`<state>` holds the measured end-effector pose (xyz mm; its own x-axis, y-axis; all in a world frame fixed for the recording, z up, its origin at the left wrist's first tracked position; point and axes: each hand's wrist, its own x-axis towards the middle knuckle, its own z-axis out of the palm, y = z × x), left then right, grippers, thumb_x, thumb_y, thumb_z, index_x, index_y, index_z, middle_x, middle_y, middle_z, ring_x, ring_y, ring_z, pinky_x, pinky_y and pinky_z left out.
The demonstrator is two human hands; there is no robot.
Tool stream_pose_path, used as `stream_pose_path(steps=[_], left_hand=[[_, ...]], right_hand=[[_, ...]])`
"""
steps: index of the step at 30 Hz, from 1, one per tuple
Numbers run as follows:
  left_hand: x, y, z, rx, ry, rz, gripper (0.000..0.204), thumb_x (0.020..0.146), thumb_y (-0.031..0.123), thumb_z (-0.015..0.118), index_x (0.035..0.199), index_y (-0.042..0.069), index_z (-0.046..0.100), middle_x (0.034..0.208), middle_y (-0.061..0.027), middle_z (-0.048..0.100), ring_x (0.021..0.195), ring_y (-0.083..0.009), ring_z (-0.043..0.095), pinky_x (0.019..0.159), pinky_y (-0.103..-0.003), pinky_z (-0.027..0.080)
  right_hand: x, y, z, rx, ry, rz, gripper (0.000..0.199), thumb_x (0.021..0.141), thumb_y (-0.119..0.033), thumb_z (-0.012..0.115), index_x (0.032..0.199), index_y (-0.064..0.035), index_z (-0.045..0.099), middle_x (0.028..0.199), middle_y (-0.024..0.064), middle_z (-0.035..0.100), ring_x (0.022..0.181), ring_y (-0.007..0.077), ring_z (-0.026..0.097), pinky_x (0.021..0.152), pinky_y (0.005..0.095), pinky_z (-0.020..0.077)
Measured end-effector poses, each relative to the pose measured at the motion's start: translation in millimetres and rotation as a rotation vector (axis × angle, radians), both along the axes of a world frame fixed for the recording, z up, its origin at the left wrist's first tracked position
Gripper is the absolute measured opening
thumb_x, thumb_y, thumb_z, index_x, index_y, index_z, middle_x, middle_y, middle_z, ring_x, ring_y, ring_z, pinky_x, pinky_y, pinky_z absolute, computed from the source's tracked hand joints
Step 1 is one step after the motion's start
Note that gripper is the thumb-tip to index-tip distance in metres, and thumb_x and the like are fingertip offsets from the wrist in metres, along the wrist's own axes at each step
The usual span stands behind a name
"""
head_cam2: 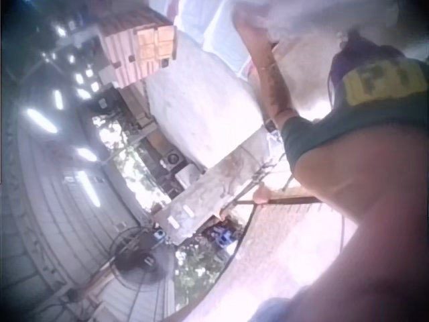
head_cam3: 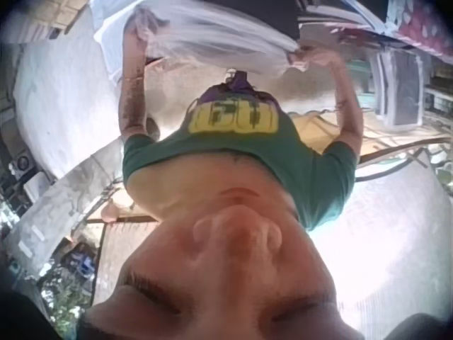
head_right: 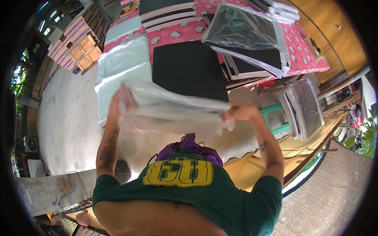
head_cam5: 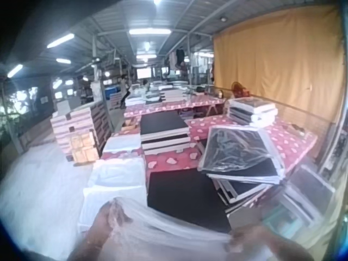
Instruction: The person places black cardboard folders into plastic bags one by one and stacks the bagged folders on a table.
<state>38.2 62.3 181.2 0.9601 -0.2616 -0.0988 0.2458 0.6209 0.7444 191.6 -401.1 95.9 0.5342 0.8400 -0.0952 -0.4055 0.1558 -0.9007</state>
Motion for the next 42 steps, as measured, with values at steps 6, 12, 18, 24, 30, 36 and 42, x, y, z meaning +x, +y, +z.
stream_pose_path(steps=[6,12,18,24,30,36,42], left_hand=[[-30.2,18.9,-36.9,0.888,-0.106,-0.545,0.043,0.085,0.019,0.058,0.122,-0.001,0.049,0.111,-0.0139,0.06,0.091,-0.0225,0.062,0.077,-0.033,0.05],[-85.7,24.3,-132.5,0.898,-0.578,0.471,0.034,0.079,0.008,0.057,0.111,0.0,0.053,0.098,-0.0121,0.062,0.075,-0.0225,0.063,0.069,-0.031,0.051],[-73.2,-64.8,-158.0,0.958,0.355,0.409,0.044,0.077,0.003,0.051,0.12,0.004,0.049,0.073,-0.0076,0.058,0.051,-0.0132,0.052,0.046,-0.026,0.046],[-61.1,-82.5,-169.0,1.14,0.272,0.528,0.066,0.078,0.0,0.043,0.142,0.006,0.028,0.067,-0.0084,0.058,0.046,-0.0135,0.051,0.042,-0.027,0.043],[-70.7,-70.2,-125.5,0.956,0.287,0.705,0.055,0.072,-0.008,0.048,0.125,0.004,0.049,0.073,-0.0035,0.06,0.05,-0.0059,0.05,0.044,-0.021,0.04],[-78.0,-2.5,-40.7,0.37,-0.082,0.495,0.061,0.076,0.003,0.054,0.134,0.001,0.036,0.095,-0.0065,0.058,0.083,-0.0115,0.055,0.071,-0.024,0.046],[9.7,9.6,97.7,-0.084,-0.406,0.861,0.036,0.099,0.021,0.033,0.126,0.001,0.044,0.122,-0.0142,0.053,0.112,-0.0241,0.052,0.093,-0.041,0.045]], right_hand=[[-33.9,-22.4,-26.9,-0.054,0.262,0.019,0.023,0.076,-0.011,0.063,0.097,-0.0021,0.058,0.087,0.0068,0.06,0.083,0.0152,0.058,0.094,0.0423,0.043],[-86.7,2.4,-32.2,-0.61,-0.026,0.128,0.034,0.071,-0.001,0.062,0.103,-0.0027,0.052,0.083,0.0054,0.056,0.077,0.0152,0.055,0.078,0.0334,0.0467],[-93.0,11.4,-87.3,-0.873,-0.616,-0.834,0.044,0.068,0.005,0.053,0.112,0.0007,0.048,0.082,0.0205,0.057,0.07,0.0324,0.059,0.067,0.0373,0.0479],[-87.8,41.8,-108.4,-0.941,-0.972,-1.049,0.065,0.064,0.015,0.046,0.127,-0.0009,0.048,0.098,0.024,0.06,0.091,0.0358,0.061,0.081,0.0365,0.0482],[-83.5,26.2,-56.8,-0.652,-0.648,-0.919,0.05,0.065,0.02,0.04,0.108,0.0005,0.057,0.098,0.0145,0.063,0.089,0.0243,0.063,0.082,0.032,0.0478],[-57.0,13.3,92.2,-0.184,-0.298,-0.404,0.064,0.076,-0.033,0.056,0.132,-0.0095,0.038,0.121,0.0168,0.052,0.107,0.0249,0.054,0.091,0.0332,0.0415],[52.6,65.1,198.2,0.748,-0.111,-0.33,0.044,0.09,-0.015,0.05,0.133,-0.0088,0.038,0.115,0.0138,0.057,0.107,0.0267,0.056,0.095,0.0442,0.0438]])
